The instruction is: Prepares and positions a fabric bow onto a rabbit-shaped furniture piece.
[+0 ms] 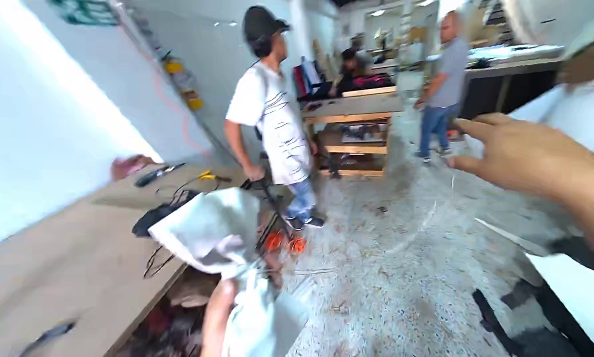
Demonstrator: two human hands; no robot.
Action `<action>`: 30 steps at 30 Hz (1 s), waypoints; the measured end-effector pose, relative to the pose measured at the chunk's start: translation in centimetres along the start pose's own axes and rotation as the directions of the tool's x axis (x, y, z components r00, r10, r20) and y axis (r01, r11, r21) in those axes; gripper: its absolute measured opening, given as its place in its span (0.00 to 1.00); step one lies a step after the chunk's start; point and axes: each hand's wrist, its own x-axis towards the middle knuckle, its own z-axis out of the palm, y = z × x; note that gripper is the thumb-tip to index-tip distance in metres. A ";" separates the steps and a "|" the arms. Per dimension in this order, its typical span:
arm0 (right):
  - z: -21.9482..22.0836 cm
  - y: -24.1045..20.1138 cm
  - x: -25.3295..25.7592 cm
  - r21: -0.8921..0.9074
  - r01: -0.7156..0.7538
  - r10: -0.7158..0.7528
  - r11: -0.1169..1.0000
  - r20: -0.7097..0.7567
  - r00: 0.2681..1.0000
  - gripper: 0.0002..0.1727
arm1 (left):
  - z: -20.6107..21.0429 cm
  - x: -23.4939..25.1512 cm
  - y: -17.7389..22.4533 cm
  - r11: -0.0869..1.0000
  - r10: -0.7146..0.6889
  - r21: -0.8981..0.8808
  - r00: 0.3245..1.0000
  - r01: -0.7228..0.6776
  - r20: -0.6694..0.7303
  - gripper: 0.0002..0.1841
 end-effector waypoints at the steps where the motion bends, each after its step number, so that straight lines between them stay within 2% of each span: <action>1: 1.3 -0.6 -0.5 0.033 0.047 -0.047 0.998 -0.024 0.999 0.39 | 2.3 1.7 -0.3 1.000 -0.006 0.017 0.997 0.008 -0.073 0.28; 4: 5.1 -4.8 -2.9 0.294 0.240 -0.230 0.925 -0.068 0.971 0.33 | 6.6 4.6 -1.9 0.998 0.035 0.058 0.993 -0.028 -0.115 0.25; 8: 10.9 -10.2 -5.4 0.643 0.392 -0.431 0.658 -0.106 0.896 0.26 | 9.2 6.2 -4.8 0.998 0.052 0.026 0.996 -0.050 -0.072 0.23; 11: 12.9 -12.0 -6.3 0.719 0.440 -0.456 0.538 -0.190 0.869 0.24 | 11.4 6.7 -6.2 1.000 0.031 0.004 0.995 -0.031 -0.093 0.21; 14: 14.0 -12.2 -6.2 0.684 0.463 -0.431 0.564 -0.234 0.871 0.18 | 12.6 6.9 -7.6 0.997 0.018 -0.075 0.995 -0.026 -0.099 0.18; 16: 14.5 -11.7 -5.7 0.724 0.436 -0.425 0.535 -0.215 0.879 0.14 | 12.8 6.9 -8.2 0.996 0.015 -0.091 0.995 -0.024 -0.095 0.18; 20: 14.6 -10.6 -5.2 0.867 0.303 -0.444 0.394 -0.109 0.889 0.10 | 12.5 6.3 -8.7 0.998 -0.035 -0.064 0.992 0.027 -0.117 0.18; 22: 14.2 -10.2 -5.2 0.919 0.163 -0.470 0.358 0.026 0.882 0.11 | 12.0 5.8 -8.9 0.997 -0.061 -0.064 0.989 0.053 -0.136 0.19; 25: 13.4 -9.6 -4.7 0.951 -0.082 -0.551 0.299 0.242 0.798 0.10 | 11.5 5.2 -9.0 0.996 -0.082 -0.047 0.982 0.075 -0.167 0.19; 27: 13.2 -9.1 -4.2 0.931 -0.153 -0.590 0.331 0.331 0.736 0.10 | 11.2 4.9 -9.0 0.996 -0.085 -0.049 0.978 0.077 -0.190 0.18; 30: 13.1 -8.7 -3.6 0.886 -0.140 -0.600 0.441 0.407 0.689 0.18 | 10.7 4.5 -8.9 0.994 -0.103 -0.061 0.970 0.092 -0.220 0.18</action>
